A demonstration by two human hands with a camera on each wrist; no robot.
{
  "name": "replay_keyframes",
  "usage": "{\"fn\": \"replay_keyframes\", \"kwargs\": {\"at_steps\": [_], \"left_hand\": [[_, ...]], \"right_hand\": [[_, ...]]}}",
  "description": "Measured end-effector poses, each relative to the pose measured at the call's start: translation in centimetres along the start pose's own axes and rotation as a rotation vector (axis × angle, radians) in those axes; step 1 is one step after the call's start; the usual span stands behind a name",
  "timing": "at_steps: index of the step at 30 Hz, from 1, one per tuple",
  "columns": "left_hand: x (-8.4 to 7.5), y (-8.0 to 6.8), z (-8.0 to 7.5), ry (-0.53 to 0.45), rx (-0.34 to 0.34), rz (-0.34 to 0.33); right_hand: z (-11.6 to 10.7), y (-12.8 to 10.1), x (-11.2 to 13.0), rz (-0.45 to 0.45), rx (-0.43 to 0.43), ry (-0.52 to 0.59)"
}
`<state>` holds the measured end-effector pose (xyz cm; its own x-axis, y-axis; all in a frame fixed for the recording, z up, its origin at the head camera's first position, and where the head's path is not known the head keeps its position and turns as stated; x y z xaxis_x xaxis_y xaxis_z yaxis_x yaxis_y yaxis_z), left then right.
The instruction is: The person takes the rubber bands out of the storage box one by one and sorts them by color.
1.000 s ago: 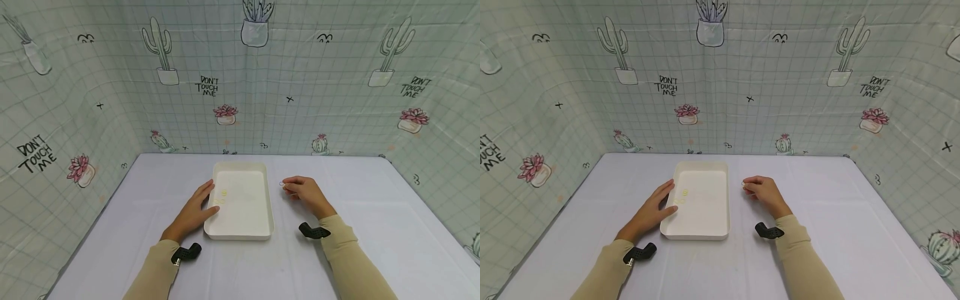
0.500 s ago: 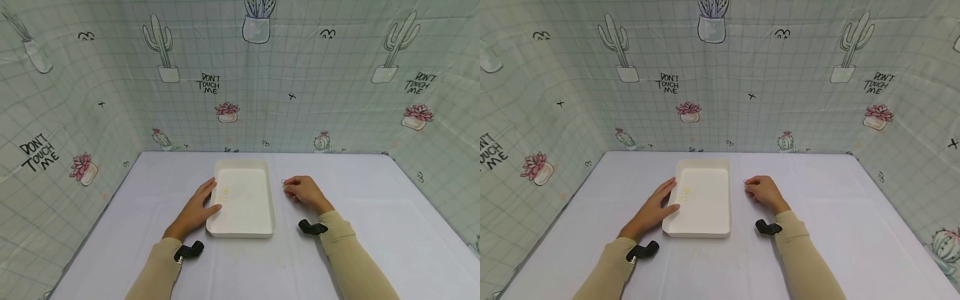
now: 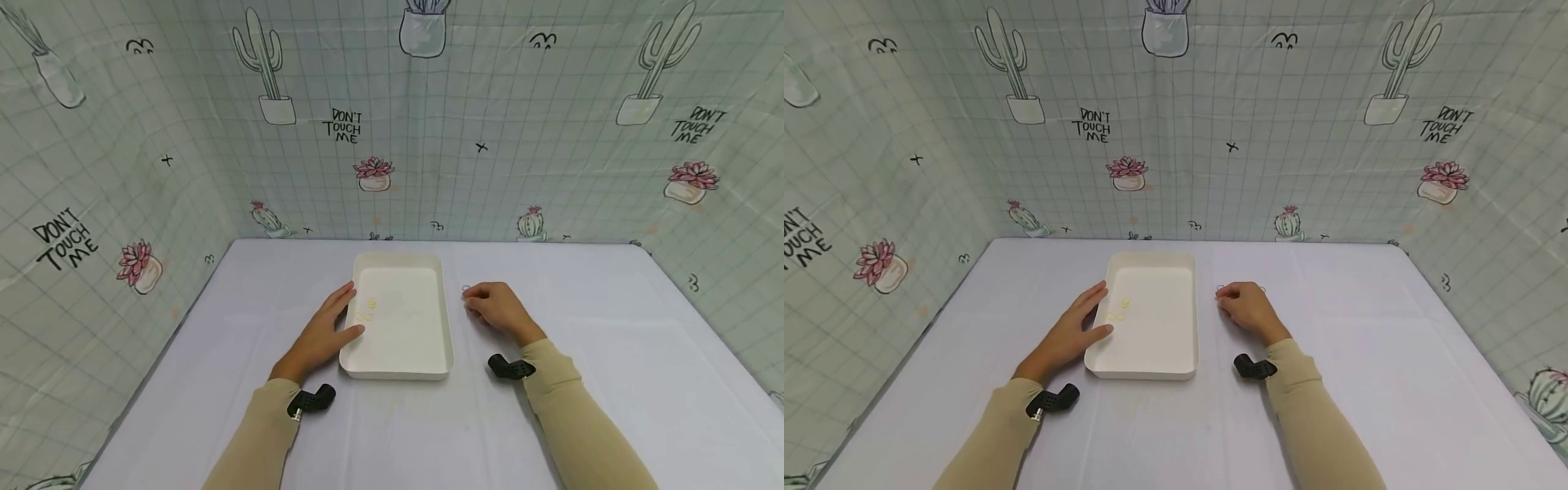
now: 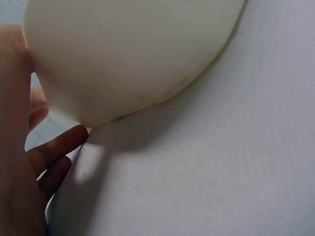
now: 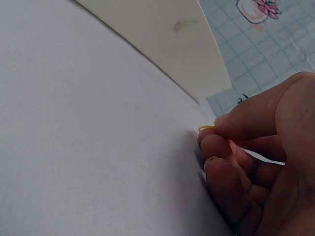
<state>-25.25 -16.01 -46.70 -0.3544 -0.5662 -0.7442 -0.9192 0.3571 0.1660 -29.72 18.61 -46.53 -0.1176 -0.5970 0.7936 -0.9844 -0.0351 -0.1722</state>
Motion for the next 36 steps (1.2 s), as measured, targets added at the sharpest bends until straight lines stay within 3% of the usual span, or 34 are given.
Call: {"fn": "replay_keyframes", "kwargs": {"at_steps": [20, 30, 36], "left_hand": [[0.13, 0.19, -0.16, 0.008, -0.001, 0.004], [0.12, 0.23, -0.06, 0.011, 0.010, 0.008], [0.04, 0.20, -0.21, 0.010, 0.009, 0.037]], "right_hand": [[0.04, 0.10, 0.44, -0.012, -0.017, -0.085], [0.08, 0.35, -0.07, -0.010, 0.012, -0.021], [0.17, 0.26, 0.22, -0.024, 0.021, -0.058]]}}
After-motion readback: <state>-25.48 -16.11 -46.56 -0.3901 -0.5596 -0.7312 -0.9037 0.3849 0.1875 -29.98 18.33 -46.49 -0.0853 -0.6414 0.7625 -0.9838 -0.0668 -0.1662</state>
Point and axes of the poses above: each hand's wrist, its own y-axis towards the middle knuckle, its own z-axis out of the palm, x = y × z, the point moved 4 cm from there along y, towards the middle knuckle, and after that the axes turned 6 degrees about z, right-handed, at the moved point
